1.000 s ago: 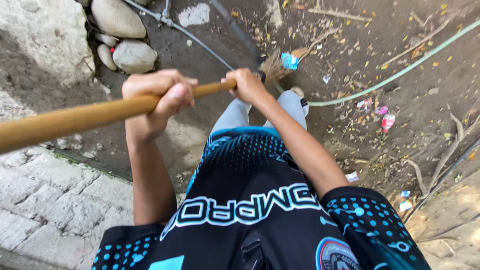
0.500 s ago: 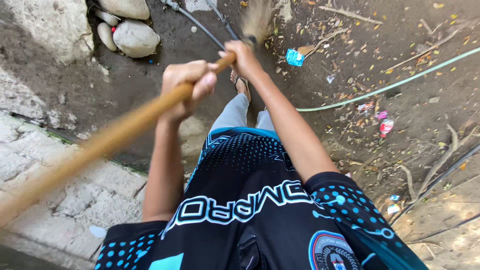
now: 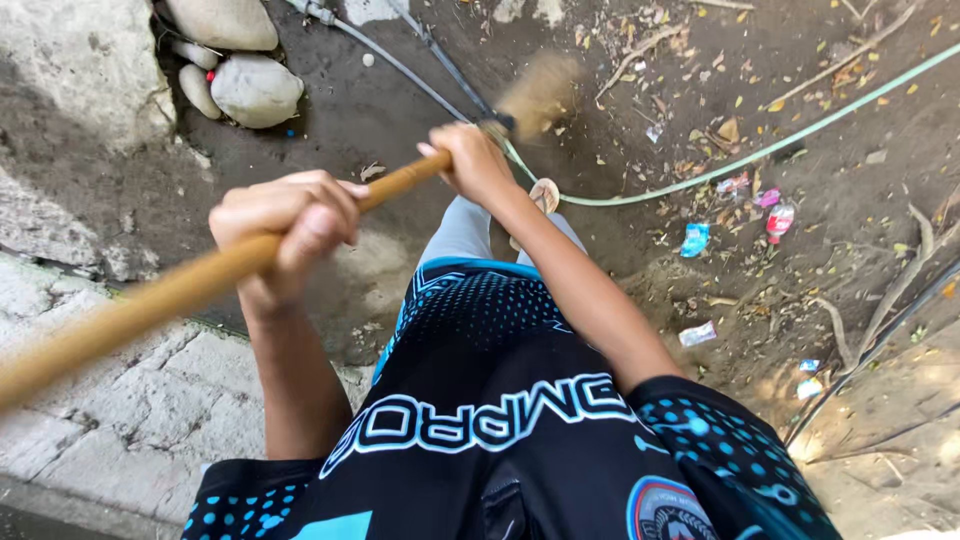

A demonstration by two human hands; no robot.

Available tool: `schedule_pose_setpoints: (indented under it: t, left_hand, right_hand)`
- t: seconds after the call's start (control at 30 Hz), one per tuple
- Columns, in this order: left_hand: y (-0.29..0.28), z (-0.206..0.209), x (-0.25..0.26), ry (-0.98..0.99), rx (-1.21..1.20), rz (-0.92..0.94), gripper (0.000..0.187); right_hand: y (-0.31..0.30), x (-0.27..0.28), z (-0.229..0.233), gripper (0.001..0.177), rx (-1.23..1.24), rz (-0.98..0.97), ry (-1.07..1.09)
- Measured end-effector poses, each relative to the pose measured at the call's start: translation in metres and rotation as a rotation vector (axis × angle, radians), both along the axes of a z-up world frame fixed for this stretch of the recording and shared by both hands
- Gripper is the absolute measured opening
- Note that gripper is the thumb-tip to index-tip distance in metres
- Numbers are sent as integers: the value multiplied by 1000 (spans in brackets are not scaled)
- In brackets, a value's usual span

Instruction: The person sweeps an outdoor area with a broom, moving dirt and debris across a concrete and dirt surface.

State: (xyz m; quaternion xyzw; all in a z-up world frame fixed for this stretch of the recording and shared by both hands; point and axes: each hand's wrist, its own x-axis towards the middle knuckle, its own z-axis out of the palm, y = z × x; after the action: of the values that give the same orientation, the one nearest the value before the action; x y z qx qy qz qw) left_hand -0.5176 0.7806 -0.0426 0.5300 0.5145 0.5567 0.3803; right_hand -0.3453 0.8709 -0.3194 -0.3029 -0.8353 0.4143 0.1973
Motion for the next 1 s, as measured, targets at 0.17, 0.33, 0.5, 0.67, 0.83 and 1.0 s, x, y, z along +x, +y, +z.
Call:
schedule_pose_setpoints:
  t: [0.17, 0.33, 0.5, 0.67, 0.83, 1.0]
  left_hand:
    - [17, -49, 46, 252, -214, -59, 32]
    - [6, -104, 60, -278, -270, 8, 43]
    - [-10, -107, 50, -375, -327, 176, 43]
    - [-15, -36, 22, -154, -216, 175, 39]
    - [31, 15, -35, 48, 1, 181, 37]
    - [108, -43, -87, 314, -37, 85, 36]
  right_hand:
    - [-7, 20, -47, 25, -144, -58, 86]
    - [-26, 109, -63, 10, -299, -76, -372]
    - [-21, 120, -47, 7, -261, 2, -488]
    - [11, 52, -6, 16, -184, 76, -312]
    - [76, -101, -3, 32, -11, 174, 209]
    - [135, -172, -48, 31, -470, 21, 224]
